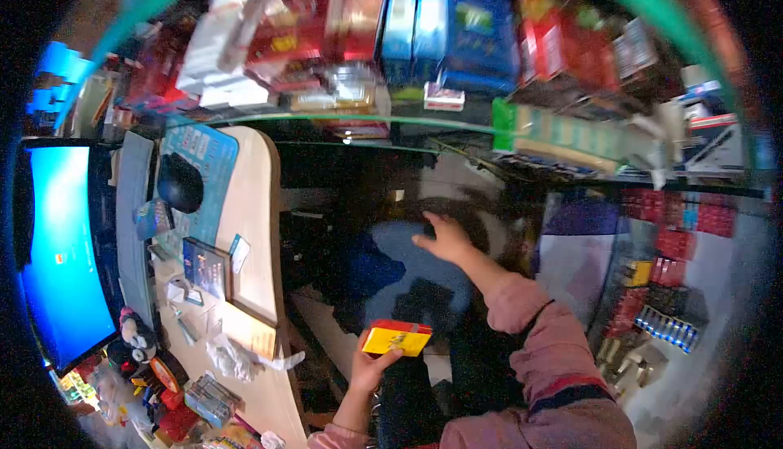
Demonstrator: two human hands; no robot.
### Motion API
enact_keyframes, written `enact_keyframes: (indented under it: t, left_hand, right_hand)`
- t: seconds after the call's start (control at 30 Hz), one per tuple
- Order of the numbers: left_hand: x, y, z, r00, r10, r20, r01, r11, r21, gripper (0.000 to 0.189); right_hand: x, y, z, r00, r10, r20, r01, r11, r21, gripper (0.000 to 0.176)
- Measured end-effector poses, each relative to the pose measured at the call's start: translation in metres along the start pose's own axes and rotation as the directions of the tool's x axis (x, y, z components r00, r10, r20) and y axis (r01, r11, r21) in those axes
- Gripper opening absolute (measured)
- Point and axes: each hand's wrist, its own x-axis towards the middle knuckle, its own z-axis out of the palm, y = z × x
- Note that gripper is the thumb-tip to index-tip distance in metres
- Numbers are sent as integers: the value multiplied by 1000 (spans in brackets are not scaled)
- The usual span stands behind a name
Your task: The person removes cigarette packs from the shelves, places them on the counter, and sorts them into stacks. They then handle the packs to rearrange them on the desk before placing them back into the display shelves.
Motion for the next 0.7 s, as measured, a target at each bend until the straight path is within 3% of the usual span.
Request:
enact_keyframes:
  t: [0.03,0.1,0.17,0.27,0.33,0.37,0.43,0.47,0.5,0.53,0.57,0.6,0.63,0.7]
  left_hand:
    - [14,-13,-7,999,25,34,-29,994,109,42]
    - [35,-27,-15,999,4,44,-11,985,170,38]
    - [51,-31,-16,996,-66,55,65,998,19,41]
    - [70,-44,-17,997,-2,82,4,1000,-25,43]
    - [85,-49,-14,995,17,98,-19,1000,12,45]
    - [92,-59,-14,995,10,95,-11,1000,11,45]
    - [100,-80,-18,994,4,108,3,998,-60,43]
    - [104,-85,-17,994,-14,112,23,997,-76,44]
    - [106,-93,-21,994,-22,105,31,997,-77,44]
    - [106,-99,-27,991,-22,129,7,994,113,46]
    - [110,-108,-32,987,-21,157,-28,953,301,47]
    - [112,-116,-35,963,131,235,-216,897,385,47]
    - [111,-129,-44,973,47,227,-122,936,330,48]
    - [118,-113,-41,868,235,438,-430,798,423,48]
  right_hand:
    - [17,10,15,1000,4,3,-4,1000,15,69]
    - [31,21,41,973,126,195,-146,984,97,73]
    - [21,24,48,970,163,179,-170,985,21,73]
    - [7,19,36,959,181,218,-153,978,-138,72]
    - [-11,39,42,890,211,404,-175,977,-126,70]
    - [-9,52,41,887,214,410,-178,976,-126,70]
    - [-3,73,35,860,-36,509,-22,994,107,70]
    - [19,72,25,761,65,645,-139,988,64,69]
    - [39,81,34,829,66,555,-122,991,64,66]
    - [60,91,51,887,63,457,-101,993,60,63]
    - [87,113,78,960,-63,274,70,997,-15,57]
    - [112,128,102,973,-213,93,223,967,-120,51]
    - [132,129,114,971,-218,96,228,967,-113,51]
    - [171,124,142,950,2,313,170,836,-521,39]
